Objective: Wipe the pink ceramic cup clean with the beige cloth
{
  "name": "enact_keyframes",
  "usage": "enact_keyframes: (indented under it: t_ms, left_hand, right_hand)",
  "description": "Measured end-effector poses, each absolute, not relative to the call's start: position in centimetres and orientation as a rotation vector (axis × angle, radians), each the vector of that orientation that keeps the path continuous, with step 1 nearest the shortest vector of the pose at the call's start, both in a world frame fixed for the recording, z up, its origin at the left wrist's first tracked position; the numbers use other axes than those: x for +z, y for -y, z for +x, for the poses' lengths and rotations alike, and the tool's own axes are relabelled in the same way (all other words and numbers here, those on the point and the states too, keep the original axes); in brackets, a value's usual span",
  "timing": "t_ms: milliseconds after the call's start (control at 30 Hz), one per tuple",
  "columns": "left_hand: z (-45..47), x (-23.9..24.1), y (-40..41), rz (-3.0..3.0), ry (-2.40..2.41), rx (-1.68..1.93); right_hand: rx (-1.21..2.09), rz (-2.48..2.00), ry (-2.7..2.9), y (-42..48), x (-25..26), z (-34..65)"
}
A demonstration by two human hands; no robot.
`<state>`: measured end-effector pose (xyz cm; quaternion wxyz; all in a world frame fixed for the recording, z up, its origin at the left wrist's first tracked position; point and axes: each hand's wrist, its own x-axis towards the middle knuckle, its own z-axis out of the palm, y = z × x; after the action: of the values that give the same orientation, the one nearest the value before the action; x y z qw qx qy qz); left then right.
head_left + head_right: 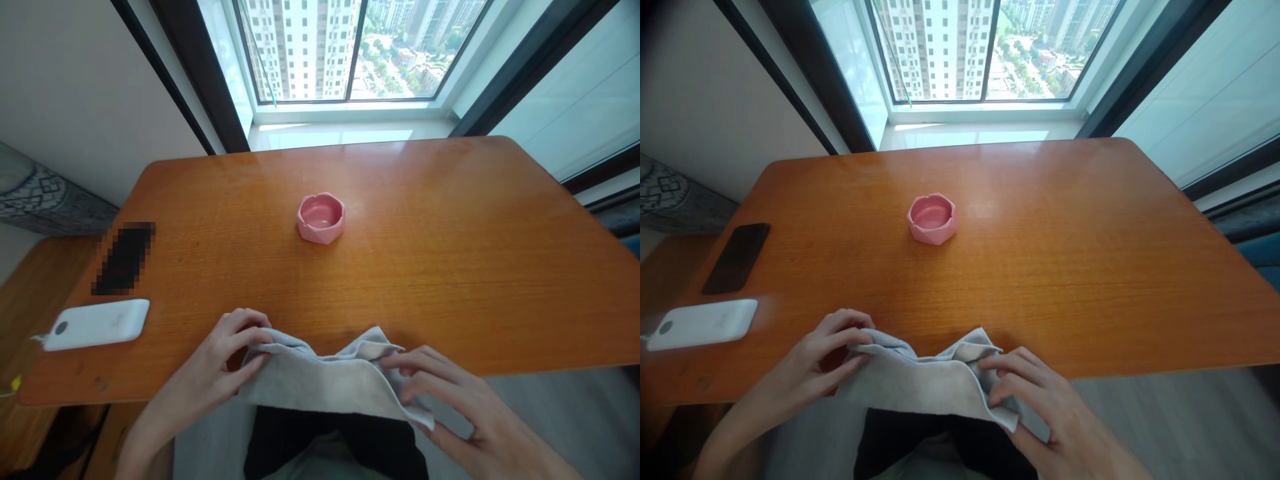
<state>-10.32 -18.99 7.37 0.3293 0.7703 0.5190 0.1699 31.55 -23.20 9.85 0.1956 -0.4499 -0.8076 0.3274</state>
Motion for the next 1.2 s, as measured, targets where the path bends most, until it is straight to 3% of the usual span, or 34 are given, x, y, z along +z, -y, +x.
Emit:
enact_keyframes:
  t_ms: [233,733,1200]
  left_hand:
    - [-10.7,8.1,21.0,2.141,-1.329,0.558]
    - [-9.3,6.2,18.8,2.307,-1.277,0.484]
    - [-8.2,6.0,13.5,2.205,-1.09,0.434]
  right_hand:
    - [0.532,-1.325,2.312,22.3,7.2,31.0]
    - [0.609,-1.125,2.13,21.9,7.6,31.3]
    - [0.622,-1.343,1.822,23.1,7.7,32.4]
